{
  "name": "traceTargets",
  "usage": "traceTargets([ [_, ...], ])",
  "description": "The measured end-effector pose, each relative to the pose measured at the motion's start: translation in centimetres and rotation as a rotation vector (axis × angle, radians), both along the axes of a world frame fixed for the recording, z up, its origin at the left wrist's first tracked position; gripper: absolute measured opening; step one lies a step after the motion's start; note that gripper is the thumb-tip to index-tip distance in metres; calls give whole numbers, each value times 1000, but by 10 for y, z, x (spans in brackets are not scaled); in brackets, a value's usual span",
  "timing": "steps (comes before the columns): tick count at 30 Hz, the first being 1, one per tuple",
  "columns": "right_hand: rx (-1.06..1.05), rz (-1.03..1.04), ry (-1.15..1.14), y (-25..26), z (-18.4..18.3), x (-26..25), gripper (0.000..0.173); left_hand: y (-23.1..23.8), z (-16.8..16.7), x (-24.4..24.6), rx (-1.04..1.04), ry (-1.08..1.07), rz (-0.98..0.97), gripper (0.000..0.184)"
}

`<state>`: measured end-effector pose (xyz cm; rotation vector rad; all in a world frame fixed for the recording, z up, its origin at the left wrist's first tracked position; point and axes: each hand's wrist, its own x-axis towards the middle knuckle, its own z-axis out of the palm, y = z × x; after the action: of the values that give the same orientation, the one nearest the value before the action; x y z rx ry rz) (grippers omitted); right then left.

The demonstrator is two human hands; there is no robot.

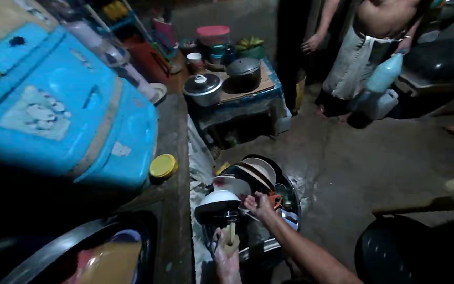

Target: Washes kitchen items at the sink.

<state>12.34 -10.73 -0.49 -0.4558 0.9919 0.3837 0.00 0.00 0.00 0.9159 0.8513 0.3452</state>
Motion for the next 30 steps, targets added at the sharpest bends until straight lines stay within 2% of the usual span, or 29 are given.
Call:
traceTargets([
  [1,-57,48,-84,-11,8,-2,25,0,6,2,4,11,-7,24],
  [4,-372,17,-500,-56,18,3,16,-2,27,3,-26,17,-21,25],
  [6,-552,-5,-639,-78,18,11,27,-1,40,2,-94,-7,-3,20],
  [9,-661,77,-715,-79,38,6,37,2,55,-3,-195,-70,16,19],
  [12,-693,226,-840,-50,58,-21,34,12,76,-22,-239,-138,10,21],
  [14,-673,312,-1006,-24,57,-38,27,24,98,-41,-219,-200,17,22],
  [15,-656,371,-1109,-12,54,-46,30,31,114,-52,-198,-219,35,22],
  [18,-663,588,-1361,32,68,-79,33,55,161,-100,-67,-283,115,23],
  [21,-653,757,-1631,78,80,-110,34,82,195,-164,152,-359,239,30],
  [26,-574,914,-2052,157,121,-187,27,116,234,-282,470,-208,607,38],
  [30,-397,1041,-2330,209,142,-260,24,140,235,-370,578,-44,798,39],
])
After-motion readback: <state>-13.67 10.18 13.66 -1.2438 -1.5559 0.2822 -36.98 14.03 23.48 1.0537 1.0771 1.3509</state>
